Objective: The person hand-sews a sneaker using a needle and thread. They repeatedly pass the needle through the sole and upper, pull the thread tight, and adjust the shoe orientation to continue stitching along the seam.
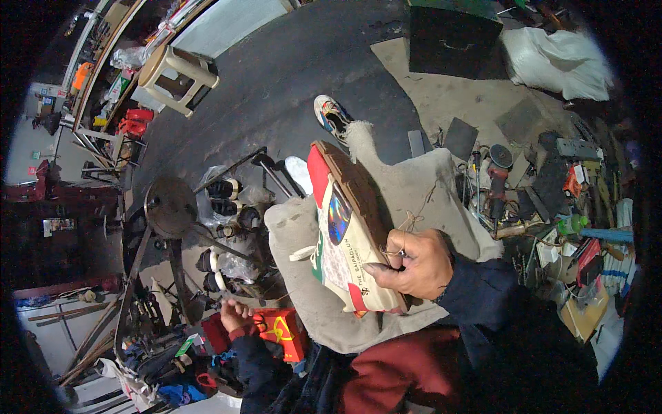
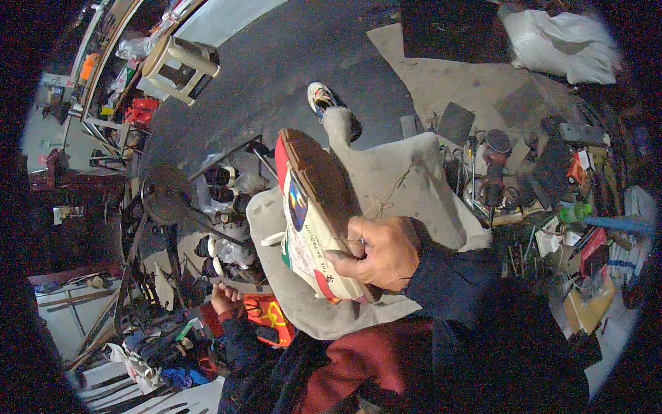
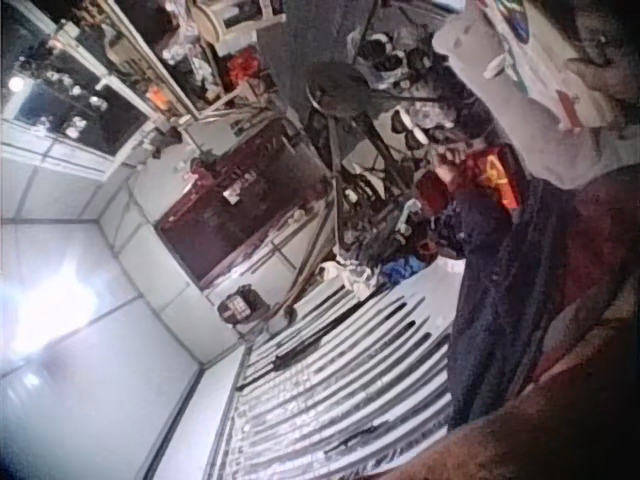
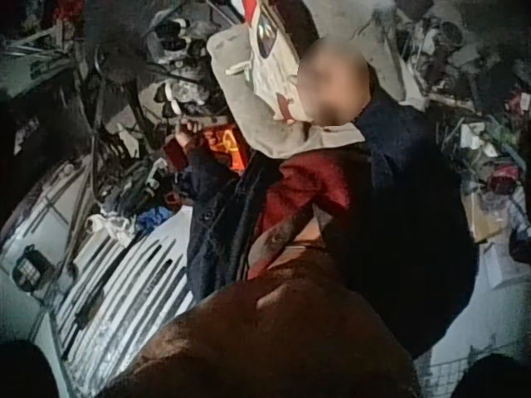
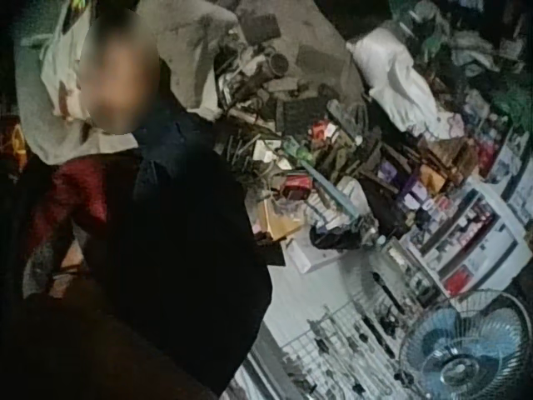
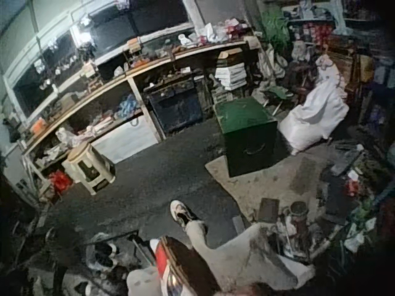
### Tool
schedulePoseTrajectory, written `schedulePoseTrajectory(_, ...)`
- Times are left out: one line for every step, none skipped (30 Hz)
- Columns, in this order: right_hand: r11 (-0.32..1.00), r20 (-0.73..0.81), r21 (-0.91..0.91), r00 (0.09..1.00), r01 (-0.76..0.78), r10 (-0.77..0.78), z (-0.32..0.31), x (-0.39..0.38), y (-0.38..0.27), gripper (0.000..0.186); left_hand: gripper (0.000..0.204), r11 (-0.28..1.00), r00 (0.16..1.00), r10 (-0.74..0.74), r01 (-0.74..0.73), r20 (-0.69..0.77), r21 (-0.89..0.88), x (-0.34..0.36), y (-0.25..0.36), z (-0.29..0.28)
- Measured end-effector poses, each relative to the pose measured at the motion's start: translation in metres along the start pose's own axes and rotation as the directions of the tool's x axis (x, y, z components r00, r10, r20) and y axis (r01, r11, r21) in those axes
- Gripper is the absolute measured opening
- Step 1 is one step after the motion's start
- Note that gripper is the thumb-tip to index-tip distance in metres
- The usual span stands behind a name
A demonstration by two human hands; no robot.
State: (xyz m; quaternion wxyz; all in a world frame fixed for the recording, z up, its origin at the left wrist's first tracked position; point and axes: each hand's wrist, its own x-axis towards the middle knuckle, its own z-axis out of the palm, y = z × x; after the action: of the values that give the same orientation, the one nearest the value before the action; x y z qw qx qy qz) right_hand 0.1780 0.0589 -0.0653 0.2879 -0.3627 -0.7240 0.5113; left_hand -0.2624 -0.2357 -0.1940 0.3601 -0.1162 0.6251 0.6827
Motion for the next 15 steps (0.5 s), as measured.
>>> schedulePoseTrajectory(1.000, -0.001, -0.003, 1.000, 0.001, -0.001, -0.002, -0.001, 0.000, 0.041, 0.044, 1.000, 0.997, -0.016, 0.016, -0.077, -0.005, -0.008, 0.005, -0.001)
schedulePoseTrajectory(1.000, 0.002, -0.003, 1.000, 0.004, -0.004, -0.003, -0.002, -0.001, 0.041, 0.044, 0.991, 0.999, -0.034, 0.030, 0.029, 0.130, -0.020, 0.014, -0.003)
schedulePoseTrajectory(1.000, -0.009, 0.004, 1.000, 0.007, -0.007, -0.005, -0.003, -0.001, 0.041, 0.042, 0.942, 1.000, -0.012, 0.010, 0.002, 0.335, -0.030, 0.018, -0.001)
schedulePoseTrajectory(1.000, -0.020, 0.013, 1.000, 0.011, -0.011, -0.006, -0.004, -0.002, 0.041, 0.042, 0.857, 0.999, 0.012, 0.014, -0.047, 0.515, -0.047, 0.026, 0.001)
schedulePoseTrajectory(1.000, -0.028, 0.021, 0.999, 0.018, -0.017, -0.007, -0.004, -0.002, 0.041, 0.042, 0.745, 0.995, 0.036, 0.037, -0.095, 0.666, -0.063, 0.028, 0.009)
schedulePoseTrajectory(1.000, -0.032, 0.018, 0.999, 0.020, -0.020, -0.007, -0.005, -0.002, 0.041, 0.049, 0.397, 0.944, 0.317, -0.225, 0.097, 0.890, -0.078, 0.025, 0.024)
schedulePoseTrajectory(1.000, -0.033, 0.015, 0.999, 0.023, -0.023, -0.007, -0.004, -0.002, 0.041, 0.052, 0.066, 0.859, 0.449, -0.305, 0.245, 0.950, -0.096, 0.021, 0.043)
schedulePoseTrajectory(0.999, -0.029, 0.011, 0.999, 0.036, -0.035, -0.007, -0.004, -0.001, 0.041, 0.049, 0.155, 0.773, 0.522, -0.500, 0.359, 0.852, -0.115, 0.016, 0.067)
schedulePoseTrajectory(0.999, -0.046, 0.018, 0.998, 0.040, -0.039, -0.006, -0.004, -0.001, 0.041, 0.047, 0.282, 0.743, 0.565, -0.583, 0.360, 0.762, -0.137, 0.007, 0.092)
schedulePoseTrajectory(0.998, -0.058, 0.026, 0.997, 0.056, -0.054, -0.005, -0.004, -0.001, 0.040, 0.046, 0.605, 0.802, 0.487, -0.595, 0.346, 0.529, -0.161, -0.006, 0.118)
schedulePoseTrajectory(0.997, -0.068, 0.035, 0.995, 0.070, -0.068, -0.005, -0.004, -0.001, 0.040, 0.046, 0.852, 0.834, 0.411, -0.495, 0.368, 0.169, -0.186, -0.021, 0.142)
schedulePoseTrajectory(0.998, -0.059, 0.045, 0.997, 0.047, -0.044, -0.005, -0.005, -0.001, 0.039, 0.047, 0.909, 0.853, 0.307, -0.395, 0.423, 0.136, -0.207, -0.038, 0.165)
schedulePoseTrajectory(0.998, -0.052, 0.053, 0.998, 0.025, -0.022, -0.005, -0.006, -0.001, 0.039, 0.047, 0.953, 0.831, 0.243, -0.301, 0.500, 0.037, -0.223, -0.053, 0.187)
schedulePoseTrajectory(0.998, -0.047, 0.059, 0.999, 0.003, -0.001, -0.007, -0.007, -0.002, 0.038, 0.048, 0.984, 0.820, 0.125, -0.175, 0.558, 0.038, -0.232, -0.063, 0.205)
schedulePoseTrajectory(0.998, -0.039, 0.064, 0.999, 0.002, 0.001, -0.008, -0.008, -0.003, 0.036, 0.050, 0.999, 0.780, -0.005, -0.028, 0.625, 0.043, -0.237, -0.067, 0.218)
